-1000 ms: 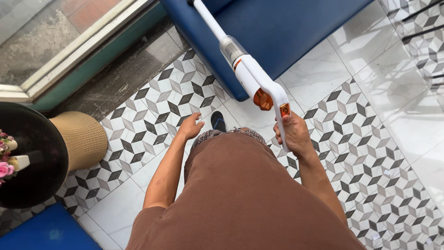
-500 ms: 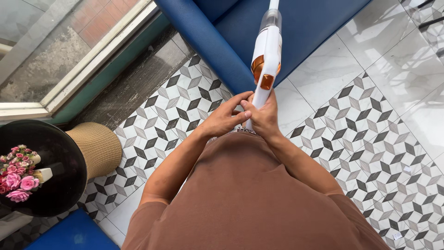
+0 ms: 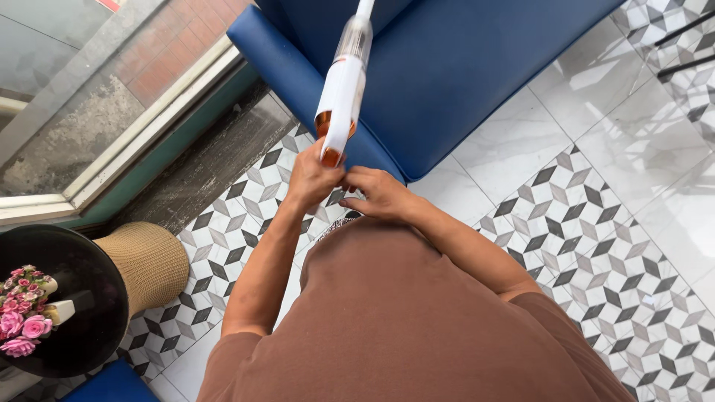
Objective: The person vacuums the seat and crevices of a blue sofa using a handheld vacuum cleaner, moving the nozzle along the surface and into the gaps.
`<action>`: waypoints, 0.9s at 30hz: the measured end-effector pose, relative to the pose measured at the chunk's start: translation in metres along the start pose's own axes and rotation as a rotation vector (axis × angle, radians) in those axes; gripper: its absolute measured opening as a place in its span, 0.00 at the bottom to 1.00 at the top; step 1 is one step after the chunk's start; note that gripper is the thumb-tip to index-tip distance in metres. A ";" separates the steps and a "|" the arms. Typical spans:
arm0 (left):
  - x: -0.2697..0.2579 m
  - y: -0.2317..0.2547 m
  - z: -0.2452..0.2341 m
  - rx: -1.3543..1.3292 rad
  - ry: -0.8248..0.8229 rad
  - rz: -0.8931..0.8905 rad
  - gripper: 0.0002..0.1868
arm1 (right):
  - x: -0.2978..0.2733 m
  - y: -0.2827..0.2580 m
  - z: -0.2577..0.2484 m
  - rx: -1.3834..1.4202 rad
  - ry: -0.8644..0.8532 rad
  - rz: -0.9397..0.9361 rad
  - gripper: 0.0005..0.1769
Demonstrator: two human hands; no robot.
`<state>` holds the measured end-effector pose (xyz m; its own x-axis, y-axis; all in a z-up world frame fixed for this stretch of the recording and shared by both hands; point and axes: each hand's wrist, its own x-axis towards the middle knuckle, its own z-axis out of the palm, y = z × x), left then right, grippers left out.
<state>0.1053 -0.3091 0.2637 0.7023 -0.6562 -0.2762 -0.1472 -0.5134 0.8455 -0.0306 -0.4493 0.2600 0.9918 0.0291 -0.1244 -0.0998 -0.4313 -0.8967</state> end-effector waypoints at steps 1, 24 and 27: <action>0.001 -0.011 -0.001 0.145 0.061 0.123 0.13 | 0.000 0.006 -0.009 0.006 0.036 -0.092 0.22; 0.023 0.011 0.005 0.591 0.158 0.075 0.10 | 0.157 0.075 -0.089 0.997 0.047 0.587 0.63; 0.043 0.015 -0.017 0.663 -0.062 0.007 0.12 | 0.167 0.085 -0.079 1.036 0.076 0.557 0.60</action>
<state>0.1448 -0.3358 0.2721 0.6614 -0.6812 -0.3139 -0.5630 -0.7274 0.3923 0.1331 -0.5522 0.1968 0.7898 -0.0003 -0.6134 -0.5030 0.5719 -0.6480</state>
